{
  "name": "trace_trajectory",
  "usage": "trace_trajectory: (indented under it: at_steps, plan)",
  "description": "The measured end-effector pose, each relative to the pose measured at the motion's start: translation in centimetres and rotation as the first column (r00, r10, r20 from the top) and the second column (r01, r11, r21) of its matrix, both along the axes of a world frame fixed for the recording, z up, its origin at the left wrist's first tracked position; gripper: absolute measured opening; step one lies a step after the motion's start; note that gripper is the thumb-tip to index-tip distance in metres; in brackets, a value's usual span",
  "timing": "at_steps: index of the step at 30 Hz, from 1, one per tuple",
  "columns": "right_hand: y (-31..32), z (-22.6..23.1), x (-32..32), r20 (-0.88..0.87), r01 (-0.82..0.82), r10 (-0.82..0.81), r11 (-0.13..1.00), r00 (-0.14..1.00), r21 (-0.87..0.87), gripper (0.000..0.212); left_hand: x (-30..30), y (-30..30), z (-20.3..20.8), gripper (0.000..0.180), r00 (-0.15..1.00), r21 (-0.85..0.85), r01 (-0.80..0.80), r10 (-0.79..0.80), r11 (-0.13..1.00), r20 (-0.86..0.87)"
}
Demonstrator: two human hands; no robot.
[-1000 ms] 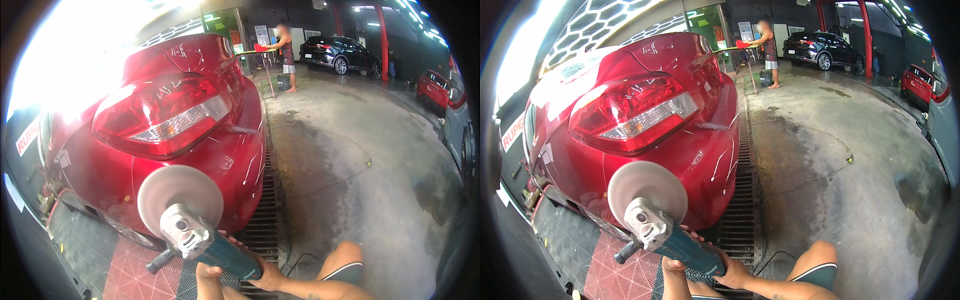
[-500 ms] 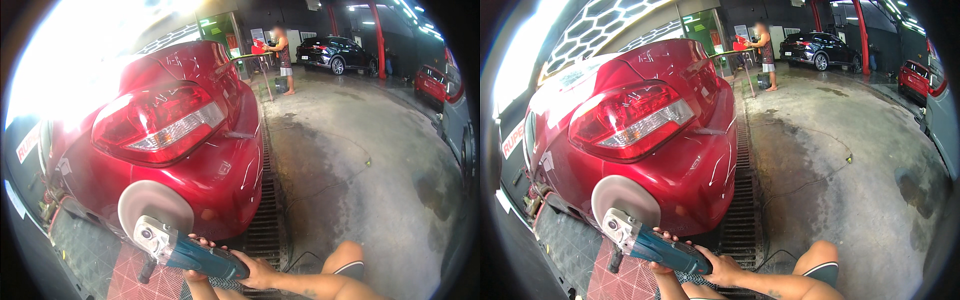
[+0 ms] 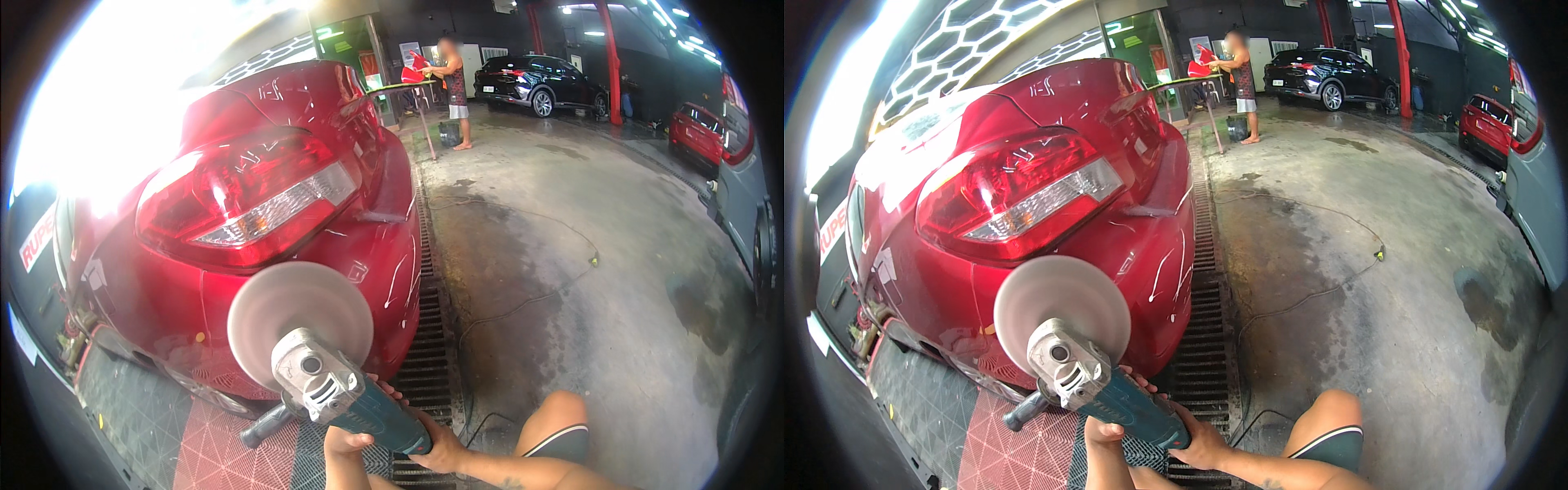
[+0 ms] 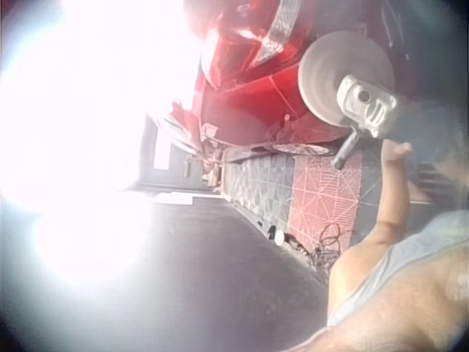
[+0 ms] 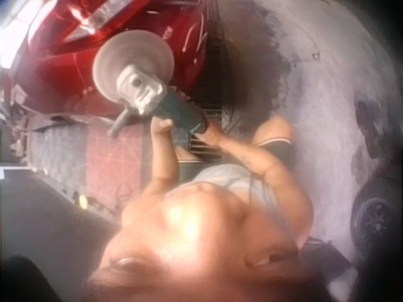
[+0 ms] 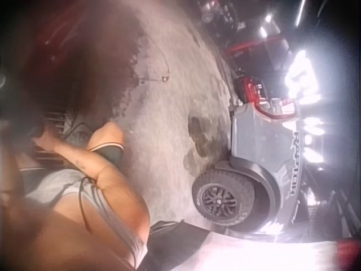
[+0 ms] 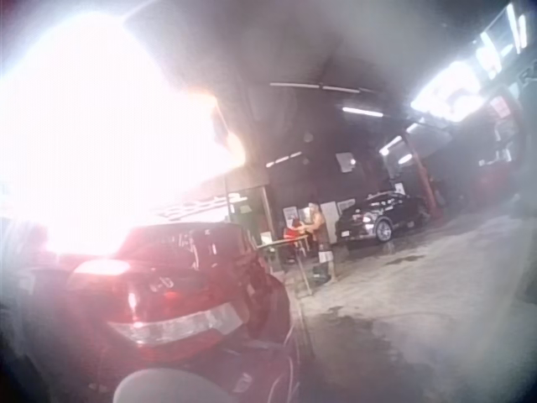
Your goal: The person uses a handheld electric polisher to buff the rear bumper of a red car. They briefly pause to wipe the surface with a cloth before resuming polishing.
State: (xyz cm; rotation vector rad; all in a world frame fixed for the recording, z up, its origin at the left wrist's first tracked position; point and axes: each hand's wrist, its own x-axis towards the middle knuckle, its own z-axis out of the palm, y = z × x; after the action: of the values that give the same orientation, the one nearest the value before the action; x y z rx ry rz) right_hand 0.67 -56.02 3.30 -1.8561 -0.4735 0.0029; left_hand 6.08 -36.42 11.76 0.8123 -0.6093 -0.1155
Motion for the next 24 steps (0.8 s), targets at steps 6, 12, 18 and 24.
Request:
trace_trajectory:
  at_steps: [6, 12, 18, 24]
  plan:
    - [0.2, 0.0, 0.3, 0.077, -0.023, 0.019, 0.998, 0.997, 0.054, 0.098, -0.2, 0.2, 0.0, 0.107, 0.999, -0.027, -0.012, 0.011, 1.000, -0.035]
    - [0.5, 1.7, 0.4, 0.039, -0.069, 0.071, 0.996, 0.997, -0.053, 0.098, -0.8, 1.6, -0.1, 0.109, 1.000, -0.106, -0.019, 0.017, 0.994, -0.020]
    - [0.1, 5.0, 1.2, 0.041, -0.185, 0.187, 0.981, 0.981, -0.054, 0.100, -0.7, 2.3, 0.6, 0.109, 0.995, -0.177, -0.031, 0.047, 0.984, 0.086]
    - [-0.5, 3.6, 1.1, 0.086, -0.121, 0.125, 0.991, 0.988, -0.052, 0.103, -0.6, 1.2, 0.5, 0.109, 0.998, -0.108, -0.038, 0.043, 0.993, 0.048]
